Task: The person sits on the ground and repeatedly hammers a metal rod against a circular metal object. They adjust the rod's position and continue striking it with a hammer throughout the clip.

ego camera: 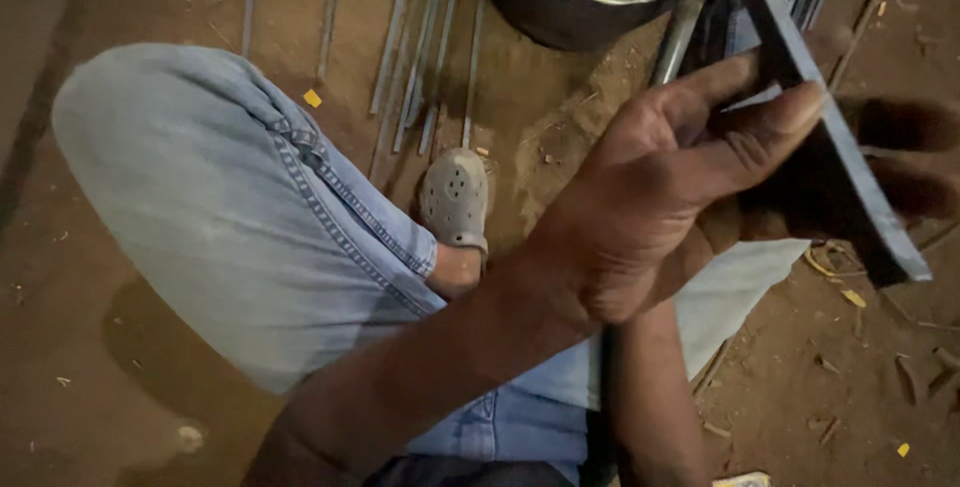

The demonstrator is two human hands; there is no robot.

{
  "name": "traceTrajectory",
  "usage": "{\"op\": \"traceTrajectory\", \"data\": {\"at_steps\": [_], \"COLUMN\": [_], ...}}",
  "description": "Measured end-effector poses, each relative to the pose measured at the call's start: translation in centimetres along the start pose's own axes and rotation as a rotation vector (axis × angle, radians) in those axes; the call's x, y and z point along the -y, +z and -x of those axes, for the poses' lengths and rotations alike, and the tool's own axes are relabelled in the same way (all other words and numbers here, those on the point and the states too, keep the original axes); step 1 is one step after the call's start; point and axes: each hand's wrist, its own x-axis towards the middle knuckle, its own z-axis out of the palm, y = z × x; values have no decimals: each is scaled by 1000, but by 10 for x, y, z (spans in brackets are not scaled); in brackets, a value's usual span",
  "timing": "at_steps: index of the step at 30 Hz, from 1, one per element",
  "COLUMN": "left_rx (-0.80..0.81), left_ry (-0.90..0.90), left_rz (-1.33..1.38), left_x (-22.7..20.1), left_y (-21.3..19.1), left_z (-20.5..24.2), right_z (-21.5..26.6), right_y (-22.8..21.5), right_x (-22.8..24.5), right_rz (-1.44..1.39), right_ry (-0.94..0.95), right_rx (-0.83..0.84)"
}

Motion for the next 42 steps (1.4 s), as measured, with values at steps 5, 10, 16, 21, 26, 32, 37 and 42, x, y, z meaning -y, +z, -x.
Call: {"op": "traceTrajectory", "data": {"at_steps": [5, 10, 16, 21, 26, 32, 37, 42], "left_rx": [49, 22, -39, -187, -829, -1053, -1146, -1039], "left_ry": [-1, 35, 114, 61, 120, -293, -363, -39], "left_rz": [14, -75, -292, -390, -1776, -1528, -1650, -1619], "left_x": [2, 5, 2, 22, 53, 97, 91, 101], "left_y": [-5, -8, -6, -60, -170, -243, -236, -225], "left_z": [3, 2, -3, 19, 73, 117, 114, 118], "right_z": [-4, -7, -24, -26, -54, -57, -121, -153], "right_y": [1, 9, 29, 43, 24, -1, 23, 51], "right_x": [1, 1, -16, -24, -13, 29, 41, 15], "right_rz": [-19, -44, -68, -243, -152, -499, -178, -32], "right_ry": [-4, -18, -58, -69, 32, 18, -482, -343], "right_rx": [-18, -22, -25, -144, 7, -77, -347, -117]}}
